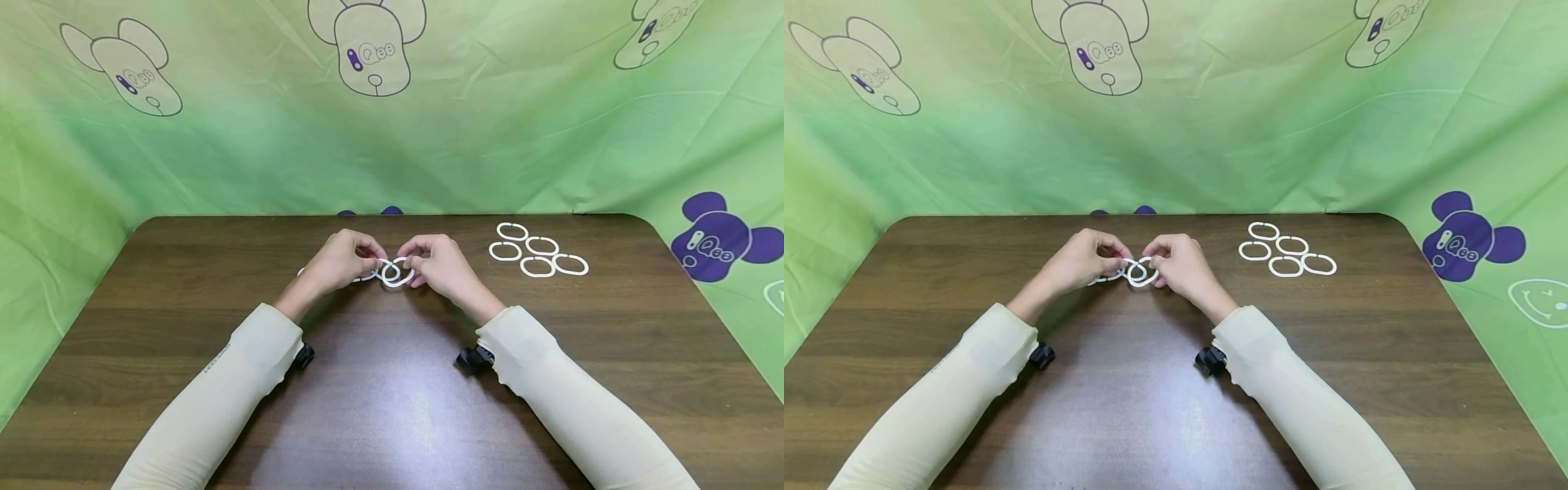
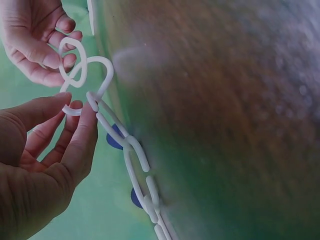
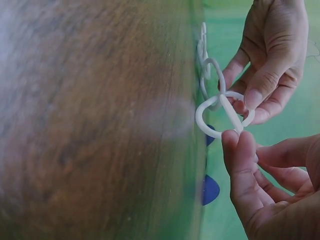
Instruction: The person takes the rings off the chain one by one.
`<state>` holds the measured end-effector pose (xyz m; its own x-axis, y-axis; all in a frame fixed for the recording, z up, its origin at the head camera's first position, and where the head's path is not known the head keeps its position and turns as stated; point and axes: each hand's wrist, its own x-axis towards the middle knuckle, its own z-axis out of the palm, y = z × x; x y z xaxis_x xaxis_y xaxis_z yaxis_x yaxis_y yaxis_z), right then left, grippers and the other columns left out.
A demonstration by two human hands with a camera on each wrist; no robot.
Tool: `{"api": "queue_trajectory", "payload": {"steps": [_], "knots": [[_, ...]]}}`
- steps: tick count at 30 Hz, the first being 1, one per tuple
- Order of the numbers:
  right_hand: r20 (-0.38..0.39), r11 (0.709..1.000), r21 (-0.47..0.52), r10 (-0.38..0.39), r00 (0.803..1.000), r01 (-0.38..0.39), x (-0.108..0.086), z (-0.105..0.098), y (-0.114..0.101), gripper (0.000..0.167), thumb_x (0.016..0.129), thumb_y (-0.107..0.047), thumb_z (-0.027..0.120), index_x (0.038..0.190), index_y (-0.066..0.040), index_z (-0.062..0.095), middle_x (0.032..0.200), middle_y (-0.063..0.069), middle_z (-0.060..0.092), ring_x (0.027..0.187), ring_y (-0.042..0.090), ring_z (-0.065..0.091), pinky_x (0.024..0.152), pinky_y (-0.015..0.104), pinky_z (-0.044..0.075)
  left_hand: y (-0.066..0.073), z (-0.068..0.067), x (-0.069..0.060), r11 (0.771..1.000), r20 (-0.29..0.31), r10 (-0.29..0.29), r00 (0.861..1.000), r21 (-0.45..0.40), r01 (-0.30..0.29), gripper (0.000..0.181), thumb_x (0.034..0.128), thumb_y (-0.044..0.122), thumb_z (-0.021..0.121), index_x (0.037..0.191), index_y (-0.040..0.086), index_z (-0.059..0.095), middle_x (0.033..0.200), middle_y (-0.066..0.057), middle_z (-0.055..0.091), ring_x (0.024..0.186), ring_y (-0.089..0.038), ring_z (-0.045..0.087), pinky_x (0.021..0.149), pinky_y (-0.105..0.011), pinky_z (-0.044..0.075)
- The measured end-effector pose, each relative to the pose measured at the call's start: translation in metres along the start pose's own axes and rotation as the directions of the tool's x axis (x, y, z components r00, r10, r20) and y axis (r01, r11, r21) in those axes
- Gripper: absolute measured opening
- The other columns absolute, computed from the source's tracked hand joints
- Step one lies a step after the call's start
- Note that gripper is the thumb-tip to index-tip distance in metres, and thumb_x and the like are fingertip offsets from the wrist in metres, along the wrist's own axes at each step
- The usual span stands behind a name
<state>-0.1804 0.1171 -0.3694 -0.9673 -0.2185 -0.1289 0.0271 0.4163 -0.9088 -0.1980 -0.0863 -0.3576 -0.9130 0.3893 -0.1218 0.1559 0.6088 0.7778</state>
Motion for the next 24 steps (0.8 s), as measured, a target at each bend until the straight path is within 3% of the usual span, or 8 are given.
{"api": "queue_trajectory", "payload": {"steps": [17, 24], "knots": [[-0.025, 0.995, -0.095, -0.021, 0.999, 0.018, -0.0011, -0.001, -0.0037, 0.021, 0.098, 0.002, 0.059, 0.11, 0.003, 0.076, 0.092, 0.019, 0.076, 0.053, 0.01, 0.059, 0.048, 0.026, 0.052, 0.0034, 0.0021, -0.0005, 0.999, -0.016, 0.015, 1.0, 0.05, -0.014, 0.011, 0.0945, 0.006, 0.074, 0.101, 0.01, 0.082, 0.096, -0.005, 0.077, 0.089, -0.016, 0.065, 0.082, -0.026, 0.05], [-0.029, 0.993, -0.12, -0.022, 0.999, 0.018, -0.0011, -0.0015, -0.0027, 0.021, 0.098, 0.0, 0.059, 0.109, 0.002, 0.077, 0.093, 0.019, 0.077, 0.052, 0.01, 0.057, 0.045, 0.024, 0.047, 0.0056, 0.0017, -0.0027, 0.998, -0.013, 0.006, 1.0, 0.055, -0.005, 0.011, 0.0947, 0.006, 0.074, 0.101, 0.009, 0.082, 0.099, -0.006, 0.078, 0.081, -0.014, 0.064, 0.074, -0.025, 0.052]]}}
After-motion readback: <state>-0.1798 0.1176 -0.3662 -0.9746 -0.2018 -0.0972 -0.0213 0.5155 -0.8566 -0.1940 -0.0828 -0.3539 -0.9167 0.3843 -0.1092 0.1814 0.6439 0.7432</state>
